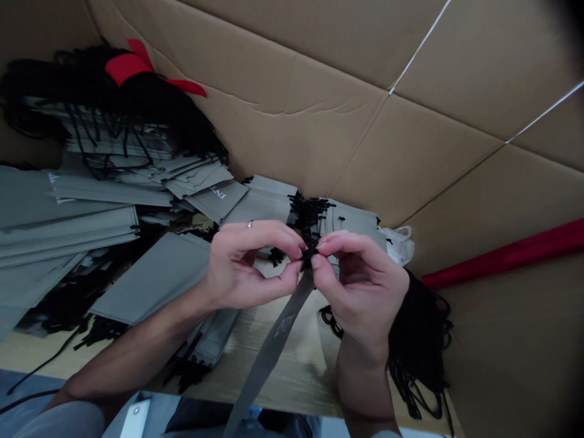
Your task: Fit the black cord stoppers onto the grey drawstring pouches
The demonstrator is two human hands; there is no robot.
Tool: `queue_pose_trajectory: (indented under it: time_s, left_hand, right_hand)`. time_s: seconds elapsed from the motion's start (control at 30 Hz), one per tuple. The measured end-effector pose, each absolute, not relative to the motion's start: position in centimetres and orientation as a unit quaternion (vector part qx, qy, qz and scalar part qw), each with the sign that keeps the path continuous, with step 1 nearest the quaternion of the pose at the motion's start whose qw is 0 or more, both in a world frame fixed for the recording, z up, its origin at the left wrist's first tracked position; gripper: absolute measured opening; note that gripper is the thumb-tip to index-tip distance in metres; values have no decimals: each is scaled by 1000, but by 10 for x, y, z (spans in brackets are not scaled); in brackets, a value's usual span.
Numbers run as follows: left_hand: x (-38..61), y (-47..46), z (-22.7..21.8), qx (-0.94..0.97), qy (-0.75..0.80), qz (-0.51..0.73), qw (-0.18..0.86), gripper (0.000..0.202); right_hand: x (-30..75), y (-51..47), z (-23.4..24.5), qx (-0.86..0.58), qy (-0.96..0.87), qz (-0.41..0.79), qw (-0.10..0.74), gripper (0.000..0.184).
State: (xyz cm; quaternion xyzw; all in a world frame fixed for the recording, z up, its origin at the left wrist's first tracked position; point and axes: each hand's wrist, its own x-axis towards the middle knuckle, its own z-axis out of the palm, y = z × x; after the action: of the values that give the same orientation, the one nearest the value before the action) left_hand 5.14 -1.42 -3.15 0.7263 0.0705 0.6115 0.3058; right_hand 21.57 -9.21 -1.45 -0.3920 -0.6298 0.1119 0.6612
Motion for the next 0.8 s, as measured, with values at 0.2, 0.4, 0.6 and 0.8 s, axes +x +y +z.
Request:
queue_pose_trajectory:
  time_s: [0.2,0.4,0.6,0.8]
  left_hand:
    - [49,-6,-33,708,28,489,509,33]
    - [44,6,-35,736,62,368,565,34]
    - [39,5,-25,769,63,405,490,17]
    - [31,3,-15,831,92,376,399,17]
  right_hand:
    - [219,-87,-12,-378,-633,99,669,25]
    - [228,-85,-11,-399,-647,85,645,21]
    - [242,-87,-14,-390,-699,178,572,48]
    - [250,-84,-13,-378,-755,184,503,14]
